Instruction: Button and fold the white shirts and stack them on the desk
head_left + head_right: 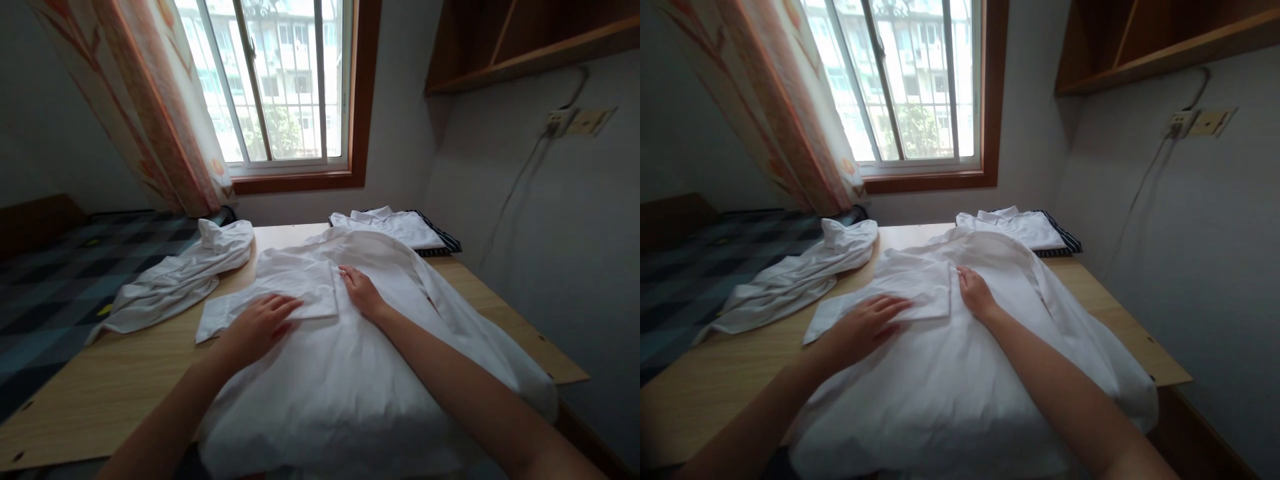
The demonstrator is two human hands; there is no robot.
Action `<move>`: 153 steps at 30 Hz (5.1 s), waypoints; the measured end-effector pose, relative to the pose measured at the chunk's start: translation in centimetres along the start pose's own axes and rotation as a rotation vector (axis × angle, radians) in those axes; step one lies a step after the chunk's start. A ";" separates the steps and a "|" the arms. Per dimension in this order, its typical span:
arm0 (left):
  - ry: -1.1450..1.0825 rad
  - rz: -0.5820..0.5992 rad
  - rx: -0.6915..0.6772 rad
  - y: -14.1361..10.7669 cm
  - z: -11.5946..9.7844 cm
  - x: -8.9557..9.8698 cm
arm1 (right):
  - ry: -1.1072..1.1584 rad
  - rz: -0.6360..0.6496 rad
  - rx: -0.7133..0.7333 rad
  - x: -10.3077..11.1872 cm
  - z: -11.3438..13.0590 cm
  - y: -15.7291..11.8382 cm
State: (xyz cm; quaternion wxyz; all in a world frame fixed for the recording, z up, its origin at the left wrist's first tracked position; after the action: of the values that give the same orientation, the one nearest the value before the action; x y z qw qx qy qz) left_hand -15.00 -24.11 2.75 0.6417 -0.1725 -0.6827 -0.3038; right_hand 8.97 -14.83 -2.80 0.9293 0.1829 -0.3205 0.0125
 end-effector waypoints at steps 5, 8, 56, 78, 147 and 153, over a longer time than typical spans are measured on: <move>0.047 0.032 0.302 -4.5 5.8 1.3 | -0.013 0.022 0.012 -0.2 -0.1 0.0; 0.125 0.051 0.514 -7.2 9.7 0.4 | -0.029 0.027 0.020 -0.3 0.0 -0.1; -0.044 -0.063 0.015 4.0 -1.5 -0.7 | 0.552 0.463 -0.501 8.7 -4.3 0.2; -0.044 -0.143 0.026 -0.8 7.9 -2.5 | 0.153 0.162 -0.253 16.3 2.3 -1.4; 0.163 0.176 0.730 9.8 14.0 -6.8 | -0.319 0.398 0.421 -1.4 4.0 -5.2; 0.159 0.142 0.810 10.2 14.2 -6.6 | -0.307 0.382 0.429 -1.5 3.8 -5.1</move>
State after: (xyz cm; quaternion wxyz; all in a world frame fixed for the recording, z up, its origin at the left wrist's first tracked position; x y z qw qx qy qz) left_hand -18.80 -6.39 -1.69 0.7279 0.0712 -0.6816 0.0220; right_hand 6.26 -20.82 -2.63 0.7911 0.3109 -0.4757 0.2263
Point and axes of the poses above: each hand's wrist, its own y-axis towards the middle knuckle, its own x-axis out of the back of the hand, z = x × y, the point moved 3 cm from there along y, towards the middle knuckle, and after that the axes turned 5 degrees about y, right-handed, at the moved point
